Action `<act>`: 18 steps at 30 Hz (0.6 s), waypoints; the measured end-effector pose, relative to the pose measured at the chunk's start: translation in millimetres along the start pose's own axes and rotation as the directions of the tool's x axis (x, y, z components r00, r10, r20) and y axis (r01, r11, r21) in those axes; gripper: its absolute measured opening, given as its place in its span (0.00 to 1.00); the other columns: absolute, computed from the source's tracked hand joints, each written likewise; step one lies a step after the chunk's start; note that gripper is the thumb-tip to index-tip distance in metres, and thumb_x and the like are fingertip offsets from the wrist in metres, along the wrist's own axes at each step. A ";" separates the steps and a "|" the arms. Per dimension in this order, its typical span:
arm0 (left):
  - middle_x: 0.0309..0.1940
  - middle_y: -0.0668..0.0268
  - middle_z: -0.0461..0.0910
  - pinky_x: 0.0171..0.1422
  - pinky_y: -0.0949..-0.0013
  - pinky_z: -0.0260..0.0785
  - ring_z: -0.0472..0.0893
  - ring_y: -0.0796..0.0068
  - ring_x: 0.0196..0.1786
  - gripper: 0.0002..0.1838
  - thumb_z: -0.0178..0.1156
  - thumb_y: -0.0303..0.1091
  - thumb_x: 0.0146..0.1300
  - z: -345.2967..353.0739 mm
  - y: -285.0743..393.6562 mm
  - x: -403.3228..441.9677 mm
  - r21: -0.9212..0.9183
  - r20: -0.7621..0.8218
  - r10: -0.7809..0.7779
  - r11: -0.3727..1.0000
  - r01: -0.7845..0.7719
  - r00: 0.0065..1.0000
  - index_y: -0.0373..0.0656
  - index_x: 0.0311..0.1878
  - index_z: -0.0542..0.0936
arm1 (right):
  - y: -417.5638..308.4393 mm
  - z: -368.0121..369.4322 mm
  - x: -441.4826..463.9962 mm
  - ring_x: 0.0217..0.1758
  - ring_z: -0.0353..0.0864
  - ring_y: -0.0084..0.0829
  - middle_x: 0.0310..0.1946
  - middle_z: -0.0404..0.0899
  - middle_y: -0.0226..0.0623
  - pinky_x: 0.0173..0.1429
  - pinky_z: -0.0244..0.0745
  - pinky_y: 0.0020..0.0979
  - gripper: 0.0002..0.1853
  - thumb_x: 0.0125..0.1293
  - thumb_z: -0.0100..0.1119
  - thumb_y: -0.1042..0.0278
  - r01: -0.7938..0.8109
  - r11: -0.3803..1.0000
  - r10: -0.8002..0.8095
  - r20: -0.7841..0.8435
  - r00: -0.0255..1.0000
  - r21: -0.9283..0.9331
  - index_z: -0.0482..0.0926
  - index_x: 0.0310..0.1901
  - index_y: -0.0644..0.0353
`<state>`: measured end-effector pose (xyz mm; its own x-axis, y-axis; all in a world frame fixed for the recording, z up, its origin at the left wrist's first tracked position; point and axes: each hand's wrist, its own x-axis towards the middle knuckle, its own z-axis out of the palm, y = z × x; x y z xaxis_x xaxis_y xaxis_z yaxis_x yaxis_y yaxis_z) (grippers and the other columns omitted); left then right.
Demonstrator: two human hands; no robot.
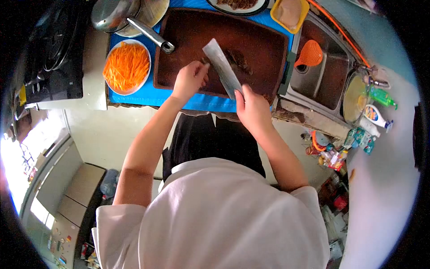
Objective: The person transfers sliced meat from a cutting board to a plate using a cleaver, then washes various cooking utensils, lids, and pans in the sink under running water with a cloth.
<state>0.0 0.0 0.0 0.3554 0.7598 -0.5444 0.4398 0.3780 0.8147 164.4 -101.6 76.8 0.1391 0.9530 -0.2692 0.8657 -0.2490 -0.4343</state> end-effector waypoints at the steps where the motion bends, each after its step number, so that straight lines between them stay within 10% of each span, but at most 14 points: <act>1: 0.20 0.63 0.76 0.28 0.73 0.69 0.76 0.76 0.22 0.19 0.51 0.46 0.64 -7.6 0.3 1.4 -0.019 0.022 -0.006 1.000 0.007 1.000 0.37 0.29 0.74 | -8.5 1.7 3.7 0.20 0.77 0.45 0.17 0.75 0.45 0.24 0.73 0.43 0.09 0.62 0.49 0.63 0.001 1.000 -0.001 0.003 1.000 -0.006 0.68 0.31 0.60; 9: 0.17 0.63 0.75 0.26 0.73 0.67 0.74 0.77 0.20 0.21 0.49 0.44 0.65 -5.2 15.5 14.7 0.172 0.117 -0.067 0.984 0.046 0.991 0.35 0.25 0.72 | 14.8 -3.1 11.9 0.24 0.78 0.48 0.20 0.76 0.49 0.29 0.73 0.47 0.09 0.62 0.48 0.65 0.048 0.994 -0.053 0.043 0.998 0.098 0.68 0.32 0.62; 18: 0.19 0.65 0.75 0.25 0.76 0.67 0.73 0.79 0.20 0.18 0.48 0.43 0.66 -9.1 1.9 23.7 -0.048 0.223 -0.136 0.988 0.150 0.965 0.38 0.28 0.71 | 25.3 3.3 -10.1 0.27 0.76 0.54 0.22 0.75 0.53 0.33 0.70 0.51 0.10 0.61 0.49 0.64 -0.048 0.952 0.048 0.008 0.999 0.301 0.70 0.32 0.65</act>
<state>1.8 23.5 -9.6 0.4670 0.5643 -0.6808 0.4483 0.5126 0.7324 183.4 -118.1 65.7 0.1761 0.9386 -0.2968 0.6729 -0.3348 -0.6597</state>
